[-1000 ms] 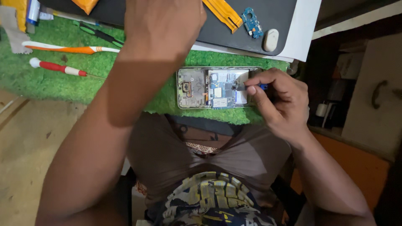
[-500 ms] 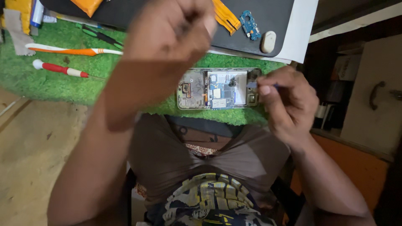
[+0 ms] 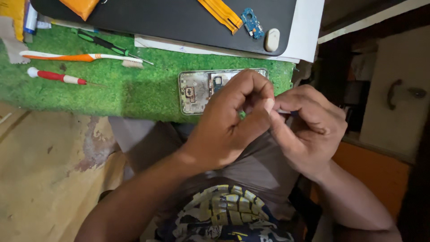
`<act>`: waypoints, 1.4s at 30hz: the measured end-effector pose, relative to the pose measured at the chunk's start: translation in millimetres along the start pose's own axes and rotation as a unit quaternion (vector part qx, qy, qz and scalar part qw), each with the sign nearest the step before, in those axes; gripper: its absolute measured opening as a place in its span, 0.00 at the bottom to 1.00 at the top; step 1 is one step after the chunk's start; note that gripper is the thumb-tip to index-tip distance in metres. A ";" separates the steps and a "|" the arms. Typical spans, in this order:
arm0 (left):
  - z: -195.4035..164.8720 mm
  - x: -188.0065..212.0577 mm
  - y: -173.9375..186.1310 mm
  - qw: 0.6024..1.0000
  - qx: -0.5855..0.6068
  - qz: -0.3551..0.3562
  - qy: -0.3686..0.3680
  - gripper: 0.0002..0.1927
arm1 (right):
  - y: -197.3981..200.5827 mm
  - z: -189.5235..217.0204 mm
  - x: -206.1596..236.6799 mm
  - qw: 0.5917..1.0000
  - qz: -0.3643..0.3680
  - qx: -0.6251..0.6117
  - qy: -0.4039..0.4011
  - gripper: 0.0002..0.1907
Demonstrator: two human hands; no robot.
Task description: The person works on a disassembled smartphone lying on a green mat, using a small hand tool to pry and adjust components on the phone's internal board. They reposition the board and continue manipulating small internal parts with both hands throughout the episode.
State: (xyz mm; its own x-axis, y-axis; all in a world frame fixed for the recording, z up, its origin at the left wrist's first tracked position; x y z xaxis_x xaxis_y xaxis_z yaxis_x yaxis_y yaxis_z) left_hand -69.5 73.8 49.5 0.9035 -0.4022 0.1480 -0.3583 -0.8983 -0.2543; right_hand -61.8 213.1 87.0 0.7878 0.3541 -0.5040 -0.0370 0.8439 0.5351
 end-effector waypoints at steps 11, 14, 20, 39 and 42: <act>-27.6 13.3 -20.8 0.811 -0.518 -0.038 -0.268 0.30 | -10.2 -28.1 6.0 0.980 0.071 -0.139 -0.125 0.02; -18.2 15.8 -9.5 0.840 -0.483 -0.043 -0.244 0.27 | -9.4 -28.0 6.1 0.981 0.084 -0.127 -0.122 0.03; -8.5 19.6 7.8 0.842 -0.477 -0.051 -0.249 0.19 | -15.0 -42.7 7.6 0.966 0.068 -0.168 -0.187 0.03; -16.7 14.3 36.3 0.875 -0.416 -0.086 -0.234 0.13 | -21.4 -51.2 7.1 0.971 0.083 -0.134 -0.179 0.01; -15.7 9.9 36.8 0.891 -0.395 -0.091 -0.203 0.10 | -19.6 -41.2 0.2 0.988 0.095 -0.080 -0.096 0.02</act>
State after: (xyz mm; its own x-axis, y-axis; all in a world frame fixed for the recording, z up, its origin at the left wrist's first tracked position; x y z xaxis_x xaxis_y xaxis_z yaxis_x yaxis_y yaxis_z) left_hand -77.4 33.9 56.6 0.9166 -0.2836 -0.2818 -0.1054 -0.8514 0.5139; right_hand -86.2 213.2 48.4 0.8594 0.4410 -0.2586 -0.2787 0.8282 0.4861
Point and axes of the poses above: each hand's wrist, its own x-axis away from the middle knuckle, its own y-axis out of the back of the hand, z = x × y, the point moved 8 cm from there along -x, towards the middle knuckle, and after that the axes turned 15 degrees about y, right-handed, at the moved point
